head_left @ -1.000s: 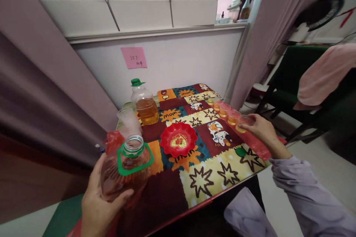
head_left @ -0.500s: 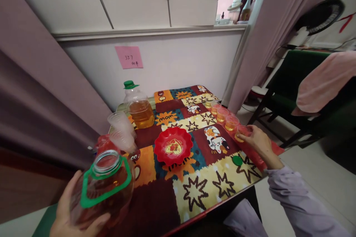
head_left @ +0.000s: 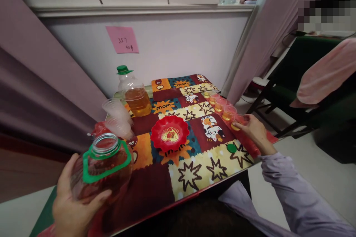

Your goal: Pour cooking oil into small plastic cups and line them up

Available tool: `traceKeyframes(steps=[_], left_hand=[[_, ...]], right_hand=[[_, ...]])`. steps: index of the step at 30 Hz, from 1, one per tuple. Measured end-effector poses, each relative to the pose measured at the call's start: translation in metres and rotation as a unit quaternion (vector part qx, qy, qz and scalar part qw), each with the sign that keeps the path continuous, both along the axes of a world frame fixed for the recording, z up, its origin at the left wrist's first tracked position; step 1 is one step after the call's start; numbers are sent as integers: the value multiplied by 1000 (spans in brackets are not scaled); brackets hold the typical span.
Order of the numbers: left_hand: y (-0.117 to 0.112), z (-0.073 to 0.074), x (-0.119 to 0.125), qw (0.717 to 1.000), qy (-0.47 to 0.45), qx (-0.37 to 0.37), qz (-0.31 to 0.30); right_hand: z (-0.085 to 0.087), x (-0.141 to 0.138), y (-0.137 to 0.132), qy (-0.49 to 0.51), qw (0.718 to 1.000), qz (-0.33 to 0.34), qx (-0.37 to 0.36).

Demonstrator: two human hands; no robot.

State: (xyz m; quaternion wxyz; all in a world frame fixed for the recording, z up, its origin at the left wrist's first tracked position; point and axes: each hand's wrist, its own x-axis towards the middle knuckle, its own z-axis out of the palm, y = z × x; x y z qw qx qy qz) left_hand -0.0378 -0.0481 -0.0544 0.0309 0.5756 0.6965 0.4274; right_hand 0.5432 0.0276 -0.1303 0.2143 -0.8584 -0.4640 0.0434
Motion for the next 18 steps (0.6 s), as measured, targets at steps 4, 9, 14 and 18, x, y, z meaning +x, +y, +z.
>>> traceKeyframes(steps=[4,9,14,18], left_hand=[[2,-3,-2,999,-22,-15,-26],[1,-3,-3,993,-94,7,-73],[-3,1,4,981,-163,32,-96],[-7,-4,2,978,-164,33,-123]], right_hand=[[12,-2,-16,-29,999,-2,15],[40,-30,-32,23,995,52,83],[58,-110,-17,182,950,216,131],[64,-194,7,300,876,356,129]])
